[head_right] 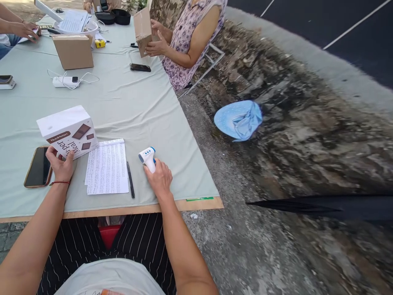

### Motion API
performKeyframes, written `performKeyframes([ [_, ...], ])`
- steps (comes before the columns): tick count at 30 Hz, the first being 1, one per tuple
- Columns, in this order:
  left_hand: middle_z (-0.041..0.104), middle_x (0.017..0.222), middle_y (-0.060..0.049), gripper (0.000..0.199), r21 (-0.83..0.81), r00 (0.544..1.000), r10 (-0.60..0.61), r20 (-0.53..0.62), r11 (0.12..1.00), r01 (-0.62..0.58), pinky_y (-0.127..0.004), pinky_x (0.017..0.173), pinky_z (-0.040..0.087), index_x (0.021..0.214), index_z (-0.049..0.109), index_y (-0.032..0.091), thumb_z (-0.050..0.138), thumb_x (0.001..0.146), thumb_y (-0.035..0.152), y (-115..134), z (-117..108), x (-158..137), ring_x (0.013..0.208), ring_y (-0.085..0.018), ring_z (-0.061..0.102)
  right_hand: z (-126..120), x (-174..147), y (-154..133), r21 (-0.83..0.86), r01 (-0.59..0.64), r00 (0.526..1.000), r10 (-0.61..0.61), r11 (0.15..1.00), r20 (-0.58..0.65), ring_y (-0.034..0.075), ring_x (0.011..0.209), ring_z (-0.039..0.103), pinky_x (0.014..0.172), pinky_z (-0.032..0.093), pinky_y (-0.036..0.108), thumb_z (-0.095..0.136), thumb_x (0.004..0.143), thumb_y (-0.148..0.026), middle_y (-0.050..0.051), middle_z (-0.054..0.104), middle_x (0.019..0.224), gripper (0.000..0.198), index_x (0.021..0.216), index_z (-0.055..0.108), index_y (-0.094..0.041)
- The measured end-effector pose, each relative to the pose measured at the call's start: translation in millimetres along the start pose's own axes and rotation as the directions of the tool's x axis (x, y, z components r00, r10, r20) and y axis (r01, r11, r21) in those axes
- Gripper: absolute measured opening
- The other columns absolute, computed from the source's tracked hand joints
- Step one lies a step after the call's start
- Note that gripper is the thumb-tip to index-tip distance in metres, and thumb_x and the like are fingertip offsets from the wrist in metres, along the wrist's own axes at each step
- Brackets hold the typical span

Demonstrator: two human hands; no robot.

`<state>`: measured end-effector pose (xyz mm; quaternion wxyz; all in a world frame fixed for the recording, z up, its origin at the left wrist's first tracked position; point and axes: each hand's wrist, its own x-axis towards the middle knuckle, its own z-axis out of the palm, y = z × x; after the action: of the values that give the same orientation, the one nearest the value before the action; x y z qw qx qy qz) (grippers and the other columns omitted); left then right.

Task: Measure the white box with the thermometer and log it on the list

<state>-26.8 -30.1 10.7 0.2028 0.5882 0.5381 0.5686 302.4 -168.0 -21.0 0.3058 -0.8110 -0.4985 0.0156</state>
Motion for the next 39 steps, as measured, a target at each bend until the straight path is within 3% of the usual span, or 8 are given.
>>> performKeyframes([
  [4, 0.045, 0.111, -0.009, 0.050, 0.171, 0.965, 0.204, -0.168, 0.970, -0.175, -0.052, 0.099, 0.042, 0.100, 0.048, 0.022, 0.081, 0.069, 0.042, 10, -8, -11, 0.113, -0.029, 0.047, -6, -9, -13, 0.097, 0.106, 0.992, -0.098, 0.990, -0.083, 0.027, 0.095, 0.056, 0.086, 0.043, 0.041, 0.058, 0.086, -0.051, 0.016, 0.064, 0.105, 0.041, 0.108, 0.067, -0.017],
  [8, 0.053, 0.091, -0.006, 0.030, 0.154, 0.929, 0.312, 0.198, 0.926, -0.344, -0.050, 0.092, 0.043, 0.084, 0.052, 0.023, 0.071, 0.078, 0.045, 25, -1, -30, 0.095, -0.027, 0.056, 2, -28, -37, 0.341, 0.097, 0.986, -0.136, 0.935, 0.092, 0.018, 0.067, 0.051, 0.071, 0.045, 0.034, 0.059, 0.086, -0.050, 0.004, 0.061, 0.076, 0.034, 0.100, 0.068, -0.020],
  [11, 0.060, 0.087, -0.006, 0.028, 0.075, 0.792, 0.310, 0.526, 0.911, -0.406, -0.045, 0.085, 0.046, 0.080, 0.059, 0.023, 0.065, 0.082, 0.050, 37, 11, -41, 0.086, -0.024, 0.059, 9, -34, -47, 0.357, 0.034, 0.990, -0.081, 0.933, 0.118, 0.018, 0.064, 0.048, 0.065, 0.043, 0.032, 0.066, 0.079, -0.047, 0.002, 0.058, 0.071, 0.038, 0.105, 0.069, -0.019],
  [15, 0.067, 0.092, -0.007, 0.026, -0.094, 0.601, 0.347, 0.720, 0.907, -0.411, -0.043, 0.087, 0.044, 0.082, 0.067, 0.024, 0.066, 0.082, 0.050, 46, 20, -44, 0.089, -0.023, 0.060, 6, -32, -48, 0.427, -0.018, 0.987, -0.052, 0.904, 0.152, 0.016, 0.061, 0.045, 0.066, 0.042, 0.032, 0.060, 0.077, -0.036, 0.000, 0.058, 0.069, 0.036, 0.109, 0.071, -0.022],
  [25, 0.064, 0.111, -0.010, 0.048, -0.047, 0.440, 0.253, 0.861, 0.903, -0.428, -0.049, 0.102, 0.036, 0.107, 0.070, 0.027, 0.074, 0.069, 0.058, 42, 23, -55, 0.106, -0.031, 0.054, 5, -42, -24, 0.841, -0.243, 0.969, 0.084, 0.484, 0.232, 0.015, 0.075, 0.055, 0.074, 0.048, 0.032, 0.064, 0.074, -0.035, 0.001, 0.059, 0.087, 0.036, 0.108, 0.062, -0.023],
  [31, 0.059, 0.110, -0.009, 0.049, -0.079, 0.422, 0.309, 0.852, 0.874, -0.480, -0.048, 0.101, 0.033, 0.117, 0.068, 0.032, 0.072, 0.070, 0.046, 47, 26, -66, 0.105, -0.032, 0.052, 3, -55, -22, 0.799, -0.160, 0.982, 0.009, 0.579, 0.190, 0.012, 0.064, 0.049, 0.065, 0.043, 0.028, 0.064, 0.081, -0.044, -0.004, 0.052, 0.070, 0.023, 0.085, 0.056, -0.023],
  [34, 0.057, 0.111, -0.009, 0.050, -0.039, 0.386, 0.316, 0.867, 0.814, -0.580, -0.048, 0.098, 0.033, 0.121, 0.067, 0.035, 0.067, 0.070, 0.036, 52, 29, -71, 0.104, -0.031, 0.050, -1, -55, -24, 0.820, -0.206, 0.970, 0.004, 0.534, 0.242, 0.013, 0.062, 0.051, 0.064, 0.044, 0.030, 0.050, 0.087, -0.050, -0.003, 0.055, 0.067, 0.032, 0.093, 0.062, -0.021],
  [39, 0.054, 0.114, -0.011, 0.051, 0.014, 0.309, 0.315, 0.897, 0.678, -0.735, -0.048, 0.092, 0.033, 0.127, 0.064, 0.033, 0.059, 0.077, 0.033, 60, 31, -77, 0.105, -0.031, 0.048, -2, -48, -32, 0.756, -0.306, 0.949, 0.118, 0.579, 0.293, 0.014, 0.059, 0.054, 0.062, 0.047, 0.030, 0.063, 0.072, -0.039, -0.002, 0.060, 0.062, 0.023, 0.083, 0.068, -0.019],
])
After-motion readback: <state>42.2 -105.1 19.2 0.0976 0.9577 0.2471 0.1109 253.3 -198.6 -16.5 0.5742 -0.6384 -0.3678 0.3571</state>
